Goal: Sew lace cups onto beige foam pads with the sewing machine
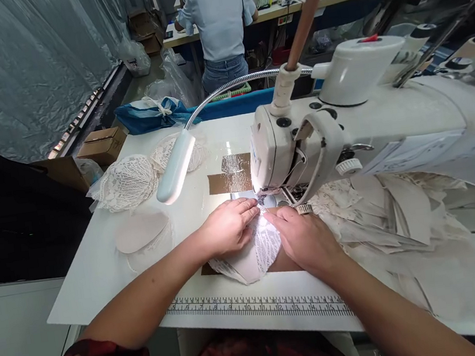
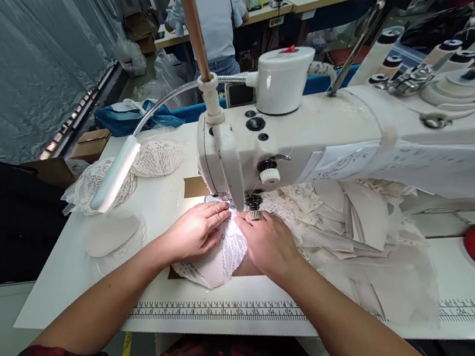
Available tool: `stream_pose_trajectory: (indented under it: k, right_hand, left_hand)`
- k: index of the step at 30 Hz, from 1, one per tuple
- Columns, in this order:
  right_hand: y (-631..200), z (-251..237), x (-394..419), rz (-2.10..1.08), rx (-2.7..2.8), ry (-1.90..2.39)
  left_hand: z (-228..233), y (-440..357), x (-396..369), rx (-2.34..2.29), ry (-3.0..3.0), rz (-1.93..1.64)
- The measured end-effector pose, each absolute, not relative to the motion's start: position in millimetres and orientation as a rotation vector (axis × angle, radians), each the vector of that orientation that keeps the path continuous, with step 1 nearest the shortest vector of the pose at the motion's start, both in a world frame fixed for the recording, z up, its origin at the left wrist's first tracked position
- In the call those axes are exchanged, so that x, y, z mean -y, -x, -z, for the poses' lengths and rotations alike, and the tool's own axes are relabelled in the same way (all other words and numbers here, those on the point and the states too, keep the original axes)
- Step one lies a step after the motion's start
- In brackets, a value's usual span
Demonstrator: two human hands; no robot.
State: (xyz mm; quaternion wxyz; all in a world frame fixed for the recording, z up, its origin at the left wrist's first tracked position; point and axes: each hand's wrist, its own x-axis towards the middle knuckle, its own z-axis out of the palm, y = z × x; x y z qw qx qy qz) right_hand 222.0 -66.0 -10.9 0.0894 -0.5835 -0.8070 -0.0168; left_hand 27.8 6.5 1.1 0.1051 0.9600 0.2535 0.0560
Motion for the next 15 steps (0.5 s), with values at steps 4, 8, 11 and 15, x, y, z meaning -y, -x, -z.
stream_pose_trajectory:
  k: [4, 8, 11, 15]
  right_hand:
    - [-218.4, 11.0, 65.3, 0.064, 2.385, 1.737]
    - [-221.5, 11.0, 65.3, 0.021, 2.392, 1.672]
    - [-228.5, 12.3, 66.5, -0.033, 2.353, 1.596]
    - [-236.5, 13.5, 69.4, -0.1, 2.286, 1.601]
  left_hand:
    - [1.2, -23.5, -19.8, -0.651, -2.832, -0.143]
    - [-0.8, -19.7, -18.4, -0.663, -2.84, -0.115]
    - [-8.7, -16.7, -6.3, -0.707, -2.815, -0.199]
    - [-13.5, -19.8, 12.0, -0.78, -2.775, -0.249]
